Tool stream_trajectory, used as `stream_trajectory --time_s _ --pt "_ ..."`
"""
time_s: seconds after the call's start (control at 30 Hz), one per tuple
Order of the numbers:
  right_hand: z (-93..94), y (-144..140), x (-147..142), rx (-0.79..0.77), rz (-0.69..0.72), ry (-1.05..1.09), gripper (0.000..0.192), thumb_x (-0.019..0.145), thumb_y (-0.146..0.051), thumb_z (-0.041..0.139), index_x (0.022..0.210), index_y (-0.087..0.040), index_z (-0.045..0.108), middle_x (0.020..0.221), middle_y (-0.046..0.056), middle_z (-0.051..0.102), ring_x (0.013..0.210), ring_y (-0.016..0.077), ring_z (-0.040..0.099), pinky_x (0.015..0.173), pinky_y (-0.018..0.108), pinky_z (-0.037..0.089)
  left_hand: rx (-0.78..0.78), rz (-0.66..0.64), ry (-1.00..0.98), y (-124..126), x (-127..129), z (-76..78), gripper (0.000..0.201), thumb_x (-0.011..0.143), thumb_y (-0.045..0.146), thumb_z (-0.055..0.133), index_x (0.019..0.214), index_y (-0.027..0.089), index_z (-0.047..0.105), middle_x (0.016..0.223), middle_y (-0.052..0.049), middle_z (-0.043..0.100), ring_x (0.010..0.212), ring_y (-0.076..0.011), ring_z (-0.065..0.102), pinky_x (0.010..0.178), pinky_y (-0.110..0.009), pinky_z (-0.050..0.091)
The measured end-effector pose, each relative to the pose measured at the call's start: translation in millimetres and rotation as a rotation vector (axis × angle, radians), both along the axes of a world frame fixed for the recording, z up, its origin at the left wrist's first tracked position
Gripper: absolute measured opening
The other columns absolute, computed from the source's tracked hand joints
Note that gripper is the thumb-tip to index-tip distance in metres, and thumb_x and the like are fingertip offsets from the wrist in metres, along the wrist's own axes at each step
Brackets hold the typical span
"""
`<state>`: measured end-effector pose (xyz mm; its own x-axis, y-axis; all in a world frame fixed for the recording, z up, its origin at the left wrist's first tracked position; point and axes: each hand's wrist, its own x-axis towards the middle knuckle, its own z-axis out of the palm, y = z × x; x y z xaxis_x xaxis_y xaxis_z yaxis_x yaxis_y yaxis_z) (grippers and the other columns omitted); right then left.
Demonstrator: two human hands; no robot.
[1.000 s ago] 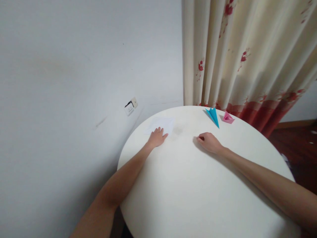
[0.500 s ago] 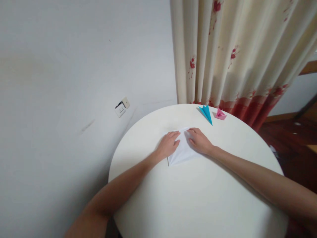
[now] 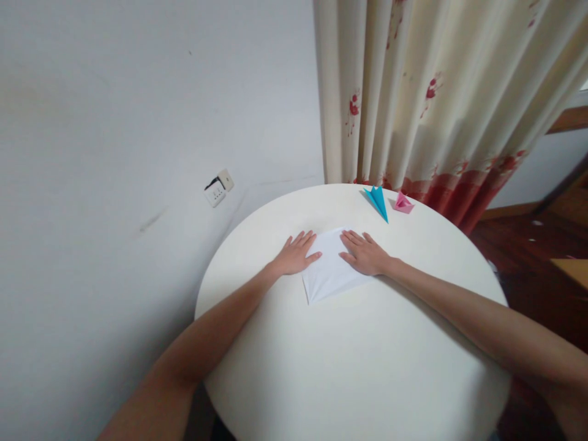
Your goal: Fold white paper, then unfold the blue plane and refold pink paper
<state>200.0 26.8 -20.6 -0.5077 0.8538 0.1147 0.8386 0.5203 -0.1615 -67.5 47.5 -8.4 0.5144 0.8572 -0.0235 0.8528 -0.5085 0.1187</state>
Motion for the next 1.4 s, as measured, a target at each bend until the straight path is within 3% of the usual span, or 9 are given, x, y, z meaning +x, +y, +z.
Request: stream_trajectory --time_s 0.2,0.37,0.47,0.53,0.7,0.83,1.0,1.13,1.4 --pt "-2.2 6 8 0.022 -0.099 -0.006 0.061 0.099 -0.044 0.022 0.150 -0.012 0.028 0.158 0.012 0.025 0.146 0.0282 0.021 0.116 0.056 0.018 0.087 0.265 -0.065 28 -32 -7.7 0.061 0.097 0.051 0.029 0.149 0.019 0.031 0.159 -0.010 0.024 0.147 -0.0312 0.019 0.115 -0.058 0.017" --pt "-2.5 10 8 0.081 -0.161 0.095 0.054 0.099 -0.036 0.027 0.146 -0.010 0.035 0.154 0.015 0.034 0.143 0.0286 0.029 0.114 0.052 0.027 0.213 0.360 -0.132 32 -32 -1.4 0.053 0.098 0.031 0.029 0.145 0.008 0.034 0.152 -0.019 0.037 0.143 -0.0282 0.031 0.115 -0.049 0.026" --pt "-0.8 13 7 0.127 -0.206 0.176 0.049 0.098 -0.026 0.029 0.142 -0.010 0.040 0.151 0.016 0.039 0.142 0.0279 0.032 0.112 0.050 0.031 0.279 0.288 -0.183 21 -16 6.7 0.054 0.098 0.032 0.031 0.148 0.012 0.030 0.154 -0.013 0.034 0.145 -0.0211 0.027 0.118 -0.040 0.023" --pt "0.5 14 7 0.153 -0.211 0.220 0.047 0.096 -0.022 0.031 0.140 -0.011 0.044 0.149 0.015 0.042 0.141 0.0273 0.033 0.113 0.049 0.031 0.296 0.149 -0.233 9 -2 10.7 0.057 0.098 0.040 0.033 0.149 0.015 0.029 0.155 -0.010 0.034 0.146 -0.0193 0.024 0.120 -0.038 0.018" --pt "1.3 14 2 0.192 -0.102 0.296 0.045 0.096 -0.022 0.036 0.138 -0.012 0.048 0.147 0.015 0.045 0.140 0.0249 0.035 0.115 0.044 0.029 0.126 -0.040 -0.157 -17 25 11.8 0.078 0.088 0.065 0.043 0.151 0.022 0.025 0.158 -0.007 0.027 0.148 -0.0258 0.014 0.119 -0.047 0.015" --pt "1.8 7 -3 0.171 0.057 0.262 0.049 0.097 -0.031 0.038 0.143 -0.015 0.043 0.150 0.013 0.041 0.142 0.0253 0.031 0.115 0.047 0.028 0.019 -0.125 -0.072 -21 28 10.2 0.088 0.082 0.074 0.045 0.153 0.028 0.022 0.160 -0.005 0.020 0.149 -0.0281 0.011 0.119 -0.051 0.010" --pt "6.3 -1 -4 0.039 0.204 0.098 0.068 0.095 -0.054 0.038 0.150 -0.016 0.031 0.157 0.015 0.027 0.145 0.0298 0.023 0.115 0.054 0.022 -0.014 -0.167 -0.051 -20 24 11.3 0.090 0.082 0.076 0.041 0.154 0.027 0.018 0.161 -0.006 0.018 0.149 -0.0281 0.012 0.119 -0.050 0.006" --pt "10.1 -4 -3 0.002 0.195 0.044 0.075 0.094 -0.062 0.032 0.153 -0.016 0.025 0.158 0.015 0.024 0.146 0.0289 0.023 0.116 0.053 0.019 -0.019 -0.173 -0.046 -19 23 11.4 0.092 0.082 0.076 0.042 0.154 0.024 0.017 0.161 -0.008 0.016 0.149 -0.0286 0.011 0.119 -0.050 0.003" --pt "15.4 -7 -4 0.010 0.157 0.028 0.077 0.093 -0.066 0.032 0.152 -0.016 0.029 0.157 0.014 0.027 0.144 0.0280 0.026 0.116 0.047 0.021 -0.030 -0.217 -0.026 -19 22 16.4 0.093 0.083 0.075 0.042 0.153 0.019 0.018 0.161 -0.011 0.015 0.149 -0.0253 0.013 0.119 -0.045 0.004"
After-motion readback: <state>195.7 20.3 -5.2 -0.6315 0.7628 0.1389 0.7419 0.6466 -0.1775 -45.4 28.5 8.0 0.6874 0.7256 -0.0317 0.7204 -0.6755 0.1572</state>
